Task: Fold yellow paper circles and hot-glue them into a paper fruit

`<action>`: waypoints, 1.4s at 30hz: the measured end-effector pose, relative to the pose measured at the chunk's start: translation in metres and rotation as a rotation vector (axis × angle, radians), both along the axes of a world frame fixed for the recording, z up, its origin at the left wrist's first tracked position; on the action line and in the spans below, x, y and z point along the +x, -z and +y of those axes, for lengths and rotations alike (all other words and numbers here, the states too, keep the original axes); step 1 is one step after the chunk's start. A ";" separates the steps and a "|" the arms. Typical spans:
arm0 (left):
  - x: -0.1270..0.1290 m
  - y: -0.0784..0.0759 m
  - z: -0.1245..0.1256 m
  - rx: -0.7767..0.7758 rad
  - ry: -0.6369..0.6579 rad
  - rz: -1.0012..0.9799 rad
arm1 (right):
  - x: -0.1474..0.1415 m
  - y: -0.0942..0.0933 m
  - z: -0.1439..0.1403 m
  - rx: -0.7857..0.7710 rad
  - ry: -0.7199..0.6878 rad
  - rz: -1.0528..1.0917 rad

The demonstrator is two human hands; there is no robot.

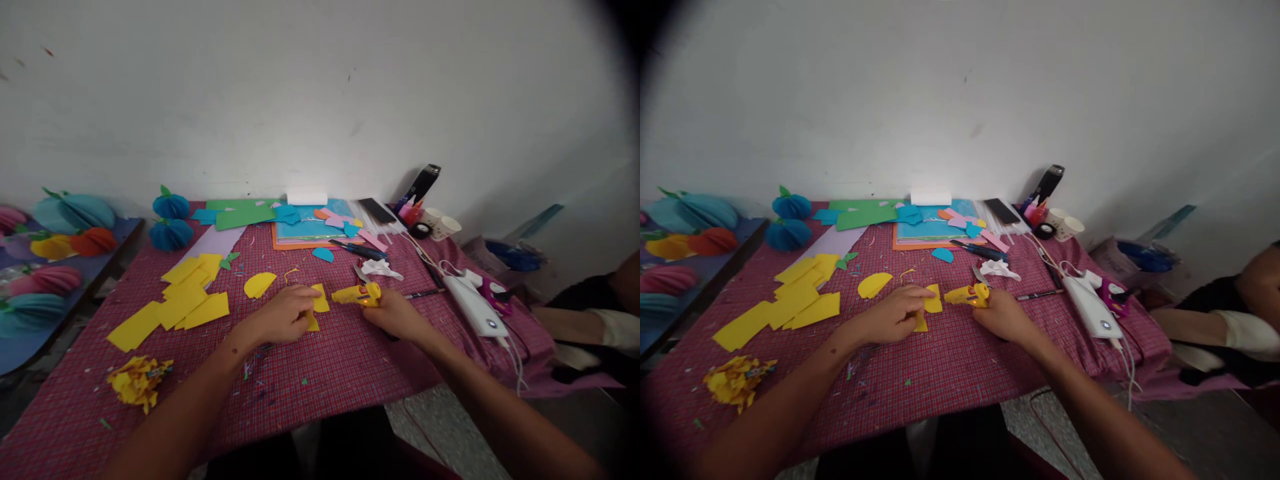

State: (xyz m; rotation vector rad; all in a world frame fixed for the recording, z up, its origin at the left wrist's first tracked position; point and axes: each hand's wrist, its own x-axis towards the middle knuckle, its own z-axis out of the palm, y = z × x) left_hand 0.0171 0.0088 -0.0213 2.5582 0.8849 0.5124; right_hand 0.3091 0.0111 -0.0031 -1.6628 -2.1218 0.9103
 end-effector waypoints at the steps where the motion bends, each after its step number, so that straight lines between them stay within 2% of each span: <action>1: 0.000 0.000 0.000 -0.001 -0.002 0.004 | 0.000 0.000 0.000 -0.002 -0.001 -0.004; 17: 0.000 0.003 0.000 0.006 -0.002 -0.001 | 0.001 0.002 0.000 -0.022 0.017 0.004; 32: 0.000 0.003 0.001 0.005 -0.009 0.004 | 0.000 -0.005 -0.003 -0.066 0.038 0.018; 35: 0.000 0.003 0.001 -0.005 -0.011 0.005 | 0.005 -0.008 -0.007 -0.117 0.053 0.083; 40: 0.000 0.002 0.000 -0.024 -0.014 0.000 | 0.021 -0.014 -0.019 -0.266 0.118 0.326; 42: -0.001 0.002 0.000 -0.032 -0.019 -0.005 | 0.030 -0.016 -0.022 -0.258 0.142 0.428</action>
